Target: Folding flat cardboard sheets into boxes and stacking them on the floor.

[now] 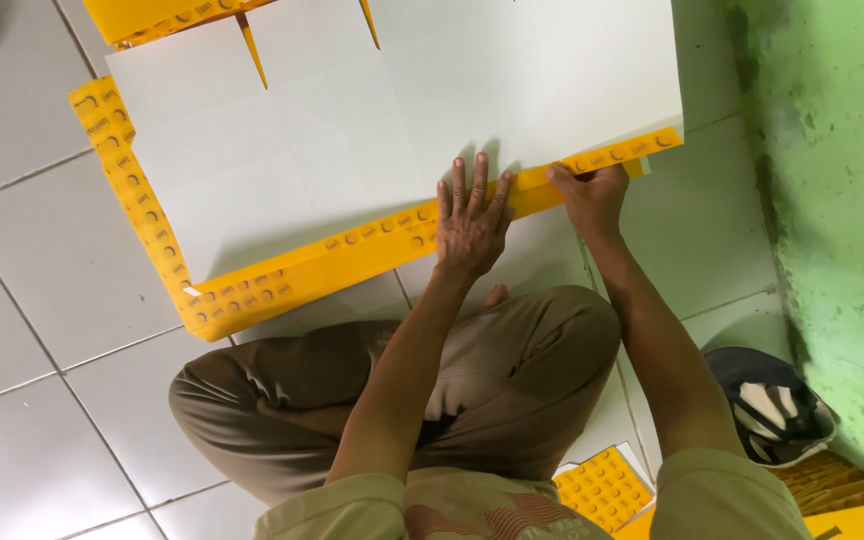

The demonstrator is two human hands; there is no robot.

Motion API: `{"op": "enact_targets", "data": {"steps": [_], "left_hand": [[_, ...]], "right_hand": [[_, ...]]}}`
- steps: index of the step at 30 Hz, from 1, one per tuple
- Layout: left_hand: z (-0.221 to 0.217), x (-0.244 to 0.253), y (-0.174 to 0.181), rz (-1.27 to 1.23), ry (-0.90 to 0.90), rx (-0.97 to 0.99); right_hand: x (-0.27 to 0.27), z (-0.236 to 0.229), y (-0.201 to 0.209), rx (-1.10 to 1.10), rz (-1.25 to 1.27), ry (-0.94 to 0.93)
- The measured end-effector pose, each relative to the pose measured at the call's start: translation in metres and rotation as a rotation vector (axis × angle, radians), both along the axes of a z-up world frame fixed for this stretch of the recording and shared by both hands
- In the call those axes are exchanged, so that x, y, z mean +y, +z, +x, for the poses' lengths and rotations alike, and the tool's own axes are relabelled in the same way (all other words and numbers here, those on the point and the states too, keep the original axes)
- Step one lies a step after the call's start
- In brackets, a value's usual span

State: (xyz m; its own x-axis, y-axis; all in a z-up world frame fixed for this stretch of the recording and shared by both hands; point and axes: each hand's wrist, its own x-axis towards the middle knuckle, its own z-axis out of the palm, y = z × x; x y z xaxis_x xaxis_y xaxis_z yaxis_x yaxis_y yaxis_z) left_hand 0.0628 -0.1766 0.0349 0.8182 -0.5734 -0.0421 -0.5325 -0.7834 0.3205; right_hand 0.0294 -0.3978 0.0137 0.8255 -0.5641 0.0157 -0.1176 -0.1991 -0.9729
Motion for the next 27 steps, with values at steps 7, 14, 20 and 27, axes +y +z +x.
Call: {"op": "enact_targets", "data": {"steps": [7,14,20,27], "left_hand": [[0.01,0.011,0.002,-0.005,-0.085,0.094],[0.017,0.033,-0.041,-0.565,0.0,-0.217],[0.022,0.086,-0.031,-0.486,0.457,-0.213],[0.023,0.094,-0.011,-0.504,0.328,0.03]], "right_hand": [[0.023,0.011,0.044,-0.153,-0.777,0.257],[0.032,0.026,0.073,-0.218,-1.322,0.556],[0.036,0.024,0.069,-0.055,-1.503,0.653],[0.053,0.034,0.045,-0.063,-1.557,0.684]]}}
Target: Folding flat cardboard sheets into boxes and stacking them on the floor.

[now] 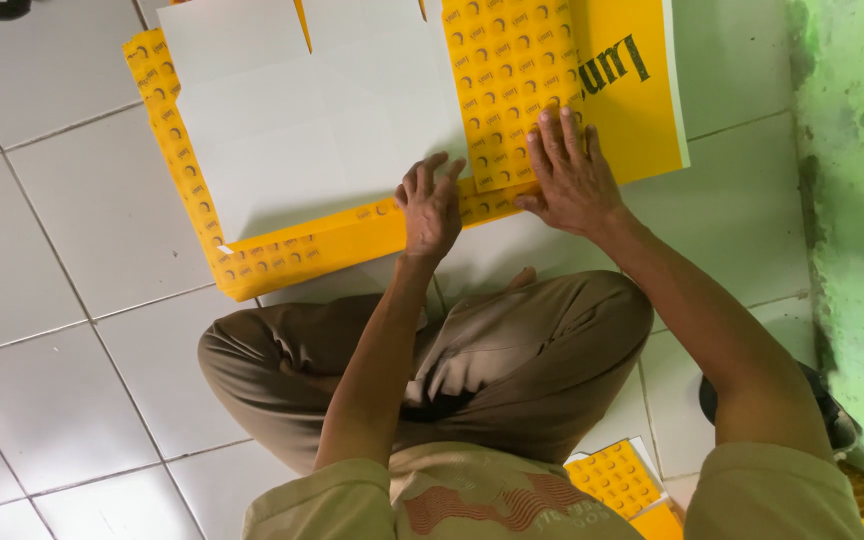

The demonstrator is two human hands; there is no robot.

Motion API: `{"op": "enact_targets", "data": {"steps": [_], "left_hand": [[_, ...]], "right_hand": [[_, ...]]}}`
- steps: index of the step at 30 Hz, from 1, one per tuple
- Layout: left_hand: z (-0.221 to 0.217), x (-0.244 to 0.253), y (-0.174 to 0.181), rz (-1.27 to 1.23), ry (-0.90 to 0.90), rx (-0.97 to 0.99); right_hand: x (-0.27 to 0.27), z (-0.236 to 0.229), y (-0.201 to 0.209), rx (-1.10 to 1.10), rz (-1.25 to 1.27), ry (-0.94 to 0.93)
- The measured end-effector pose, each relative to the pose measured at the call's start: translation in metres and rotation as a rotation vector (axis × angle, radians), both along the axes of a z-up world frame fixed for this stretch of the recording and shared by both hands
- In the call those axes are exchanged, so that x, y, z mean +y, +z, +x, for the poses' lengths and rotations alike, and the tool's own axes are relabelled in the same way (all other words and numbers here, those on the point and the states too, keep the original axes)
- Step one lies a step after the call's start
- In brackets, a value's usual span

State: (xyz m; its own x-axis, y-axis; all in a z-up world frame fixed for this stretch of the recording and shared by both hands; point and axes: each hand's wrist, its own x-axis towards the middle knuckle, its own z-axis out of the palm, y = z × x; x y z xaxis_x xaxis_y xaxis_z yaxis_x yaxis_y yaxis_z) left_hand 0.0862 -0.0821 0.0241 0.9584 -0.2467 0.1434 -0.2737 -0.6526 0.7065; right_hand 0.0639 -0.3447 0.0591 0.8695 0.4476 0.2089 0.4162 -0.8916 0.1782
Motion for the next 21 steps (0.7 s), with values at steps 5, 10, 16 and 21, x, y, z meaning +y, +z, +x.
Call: {"op": "enact_targets", "data": {"steps": [5,10,16,21], "left_hand": [[-0.005,-0.009,0.019,0.177,-0.038,-0.002],[-0.009,-0.022,0.011,0.276,0.009,0.028],[-0.002,-0.023,0.015,0.266,0.01,0.012],[-0.004,-0.02,0.024,0.268,0.009,-0.006]], "right_hand": [[0.023,0.002,-0.005,0.047,0.047,0.043],[0.023,0.002,-0.013,0.009,0.083,0.055],[0.015,0.016,-0.031,0.005,0.247,-0.082],[0.001,0.072,-0.043,-0.002,0.3,-0.264]]}}
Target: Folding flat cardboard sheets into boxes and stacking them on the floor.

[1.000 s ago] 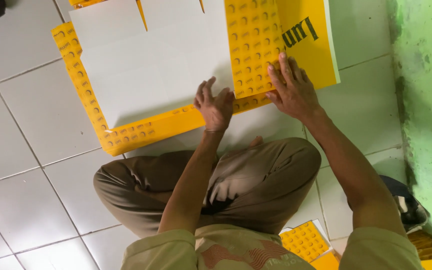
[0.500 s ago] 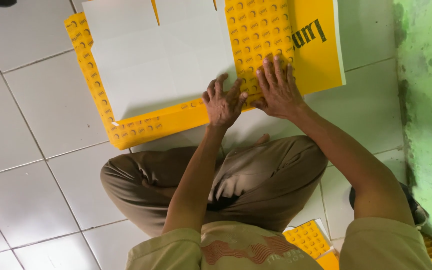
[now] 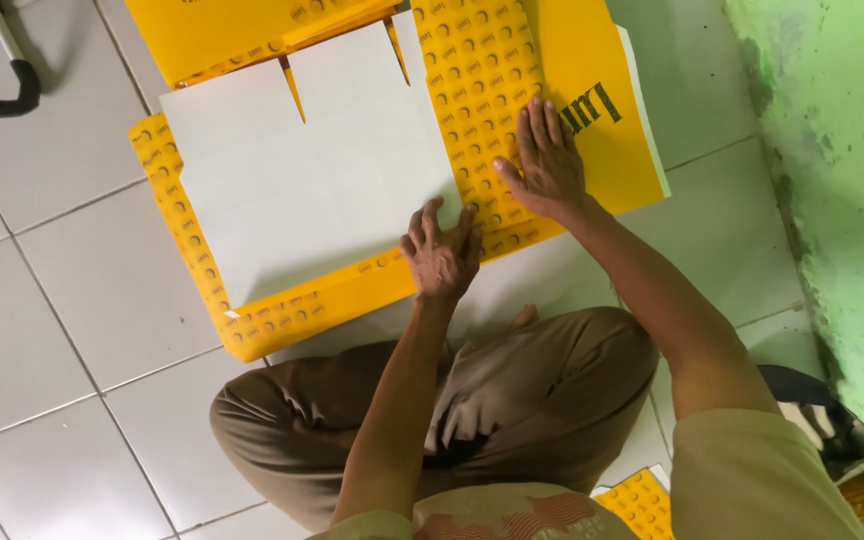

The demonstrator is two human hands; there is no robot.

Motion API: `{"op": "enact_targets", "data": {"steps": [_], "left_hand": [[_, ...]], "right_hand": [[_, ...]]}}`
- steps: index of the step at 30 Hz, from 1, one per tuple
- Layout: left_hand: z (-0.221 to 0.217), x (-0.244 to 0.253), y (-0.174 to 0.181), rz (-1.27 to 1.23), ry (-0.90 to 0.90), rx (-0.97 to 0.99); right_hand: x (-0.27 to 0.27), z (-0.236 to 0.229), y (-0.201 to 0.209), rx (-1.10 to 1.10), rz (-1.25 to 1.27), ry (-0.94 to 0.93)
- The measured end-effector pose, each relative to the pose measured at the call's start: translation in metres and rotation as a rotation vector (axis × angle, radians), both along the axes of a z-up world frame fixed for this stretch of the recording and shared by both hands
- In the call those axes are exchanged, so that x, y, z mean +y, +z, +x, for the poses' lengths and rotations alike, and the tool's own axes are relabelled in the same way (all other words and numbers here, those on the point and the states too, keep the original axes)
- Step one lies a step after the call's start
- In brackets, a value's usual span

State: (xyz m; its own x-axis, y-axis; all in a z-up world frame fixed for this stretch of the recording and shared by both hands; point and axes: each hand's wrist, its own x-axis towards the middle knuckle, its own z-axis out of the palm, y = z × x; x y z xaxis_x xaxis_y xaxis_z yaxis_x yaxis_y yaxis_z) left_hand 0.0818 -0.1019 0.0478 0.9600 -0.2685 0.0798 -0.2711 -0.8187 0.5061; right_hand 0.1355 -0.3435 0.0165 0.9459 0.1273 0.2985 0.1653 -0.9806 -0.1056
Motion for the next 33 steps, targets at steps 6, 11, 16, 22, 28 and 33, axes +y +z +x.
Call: {"op": "enact_targets", "data": {"steps": [6,11,16,22,28,33], "left_hand": [[0.004,0.0,0.028,-0.063,-0.024,-0.087],[0.004,-0.005,0.021,-0.039,0.016,-0.158],[0.004,-0.005,0.01,-0.041,0.041,-0.148],[-0.002,-0.01,-0.026,-0.052,0.084,-0.161],[-0.002,-0.006,-0.021,-0.076,0.071,-0.127],[0.0,-0.004,-0.023,-0.063,0.049,-0.099]], "right_hand": [[-0.009,0.097,0.024,0.461,0.036,-0.191],[-0.022,0.124,0.025,0.532,0.02,-0.214],[-0.035,0.036,0.023,0.271,-0.041,0.05],[-0.029,-0.09,0.024,-0.041,-0.283,0.084],[-0.012,-0.116,0.03,0.127,-0.168,0.111],[0.033,-0.104,0.028,0.192,-0.133,0.268]]}}
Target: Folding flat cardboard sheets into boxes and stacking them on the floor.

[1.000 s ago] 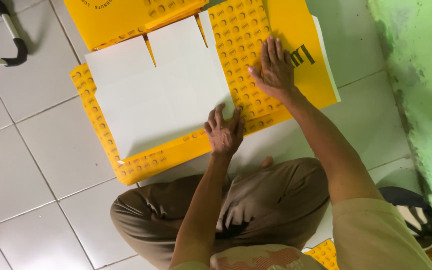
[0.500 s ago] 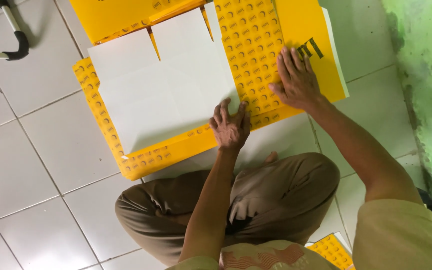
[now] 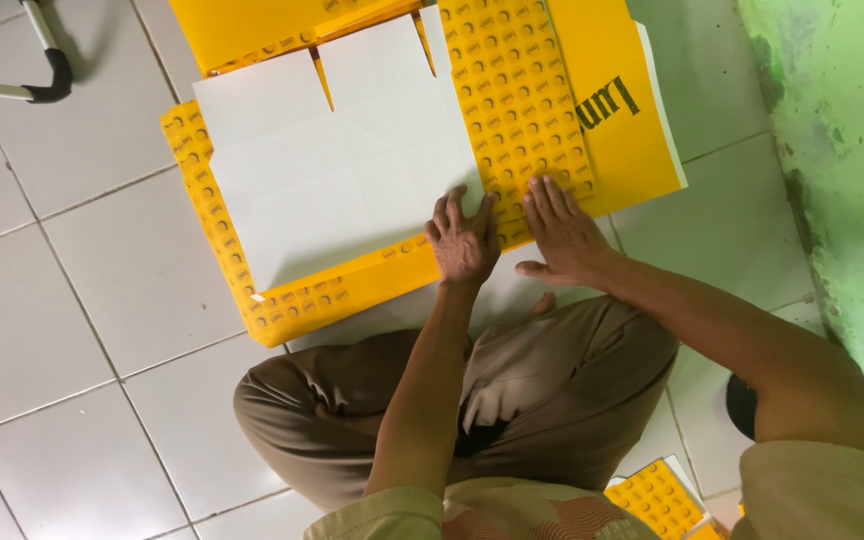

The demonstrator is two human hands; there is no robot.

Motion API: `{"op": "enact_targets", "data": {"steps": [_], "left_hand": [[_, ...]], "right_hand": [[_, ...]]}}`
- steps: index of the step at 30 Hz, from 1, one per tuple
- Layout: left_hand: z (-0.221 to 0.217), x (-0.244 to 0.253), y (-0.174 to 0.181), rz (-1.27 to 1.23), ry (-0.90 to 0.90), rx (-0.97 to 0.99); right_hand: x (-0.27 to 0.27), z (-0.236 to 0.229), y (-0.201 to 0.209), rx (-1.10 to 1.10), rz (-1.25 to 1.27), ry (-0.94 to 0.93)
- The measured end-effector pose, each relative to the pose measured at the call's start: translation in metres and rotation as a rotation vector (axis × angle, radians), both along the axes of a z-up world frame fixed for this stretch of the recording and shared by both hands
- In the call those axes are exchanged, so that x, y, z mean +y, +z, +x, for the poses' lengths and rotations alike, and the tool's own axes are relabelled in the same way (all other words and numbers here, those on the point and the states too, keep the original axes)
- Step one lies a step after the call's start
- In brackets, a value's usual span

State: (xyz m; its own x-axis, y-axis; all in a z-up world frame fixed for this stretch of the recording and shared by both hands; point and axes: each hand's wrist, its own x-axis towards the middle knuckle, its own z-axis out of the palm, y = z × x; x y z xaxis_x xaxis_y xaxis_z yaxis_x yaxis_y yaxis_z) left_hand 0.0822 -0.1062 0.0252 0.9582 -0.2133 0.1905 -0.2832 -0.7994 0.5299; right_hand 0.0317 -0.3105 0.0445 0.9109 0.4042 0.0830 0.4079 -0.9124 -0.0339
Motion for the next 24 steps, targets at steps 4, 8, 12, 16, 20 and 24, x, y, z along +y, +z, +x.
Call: {"op": "enact_targets", "data": {"steps": [4,8,12,16,20,24], "left_hand": [[-0.005,0.005,-0.01,-0.05,-0.022,-0.019],[-0.01,0.014,-0.018,-0.256,0.025,-0.141],[-0.043,0.04,0.005,-0.508,0.344,-0.32],[-0.04,0.068,-0.016,-1.253,0.961,0.214],[-0.013,0.095,-0.037,-1.48,1.06,0.339],[-0.003,0.103,-0.016,-1.362,0.875,0.379]], "right_hand": [[0.053,0.007,0.013,0.04,-0.179,-0.004],[0.086,0.022,0.014,0.283,-0.214,-0.091],[0.083,0.021,0.012,0.228,-0.148,-0.083],[0.085,0.017,0.017,0.209,-0.113,-0.059],[0.09,0.024,0.03,0.356,-0.162,-0.121],[0.091,0.021,0.031,0.389,-0.209,-0.15]]}}
